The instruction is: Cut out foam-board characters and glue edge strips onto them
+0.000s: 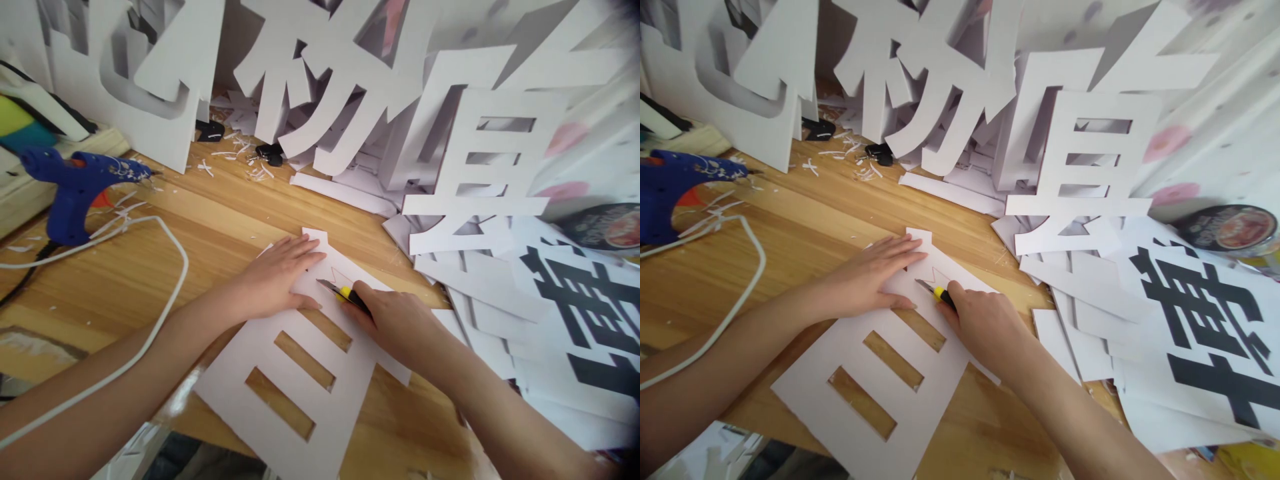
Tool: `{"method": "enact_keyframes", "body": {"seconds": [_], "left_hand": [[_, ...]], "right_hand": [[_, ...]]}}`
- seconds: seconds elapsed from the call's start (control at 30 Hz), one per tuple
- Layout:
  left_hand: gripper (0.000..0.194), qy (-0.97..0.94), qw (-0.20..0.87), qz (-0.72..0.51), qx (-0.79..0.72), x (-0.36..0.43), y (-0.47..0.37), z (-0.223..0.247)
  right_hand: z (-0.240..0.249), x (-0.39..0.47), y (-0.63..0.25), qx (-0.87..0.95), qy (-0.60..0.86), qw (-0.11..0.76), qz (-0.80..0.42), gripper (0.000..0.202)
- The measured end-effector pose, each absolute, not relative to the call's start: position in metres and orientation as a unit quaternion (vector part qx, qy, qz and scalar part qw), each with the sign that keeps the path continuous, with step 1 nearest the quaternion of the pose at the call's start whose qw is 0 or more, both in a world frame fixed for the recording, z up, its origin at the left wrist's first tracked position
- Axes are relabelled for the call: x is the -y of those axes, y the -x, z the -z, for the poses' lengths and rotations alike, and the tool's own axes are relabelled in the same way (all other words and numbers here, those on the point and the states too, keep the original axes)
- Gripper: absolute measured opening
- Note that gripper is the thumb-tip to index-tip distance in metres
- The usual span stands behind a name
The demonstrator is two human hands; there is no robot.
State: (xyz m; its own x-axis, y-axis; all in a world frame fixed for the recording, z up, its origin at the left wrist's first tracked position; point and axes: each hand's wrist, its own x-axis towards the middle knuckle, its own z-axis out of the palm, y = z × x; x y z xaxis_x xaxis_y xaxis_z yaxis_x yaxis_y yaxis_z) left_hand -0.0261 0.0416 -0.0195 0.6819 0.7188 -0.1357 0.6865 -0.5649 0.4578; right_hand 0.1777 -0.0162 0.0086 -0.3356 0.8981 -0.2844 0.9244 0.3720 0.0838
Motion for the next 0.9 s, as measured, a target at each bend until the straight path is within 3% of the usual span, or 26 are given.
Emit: {"method": "enact_keyframes", "body": {"seconds": [0.5,0.9], "left_hand": [[0.079,-0.886,0.246,-0.036,-0.392,-0.042,0.025,0.021],[0.076,-0.885,0.238,-0.030,-0.399,-0.043,0.027,0.022]], "right_hand": [[-0.014,0.009,-0.168,-0.814,-0.543,0.201,0.039,0.025],[-0.023,0.010,-0.173,-0.843,-0.504,0.188,0.011,0.024]]}}
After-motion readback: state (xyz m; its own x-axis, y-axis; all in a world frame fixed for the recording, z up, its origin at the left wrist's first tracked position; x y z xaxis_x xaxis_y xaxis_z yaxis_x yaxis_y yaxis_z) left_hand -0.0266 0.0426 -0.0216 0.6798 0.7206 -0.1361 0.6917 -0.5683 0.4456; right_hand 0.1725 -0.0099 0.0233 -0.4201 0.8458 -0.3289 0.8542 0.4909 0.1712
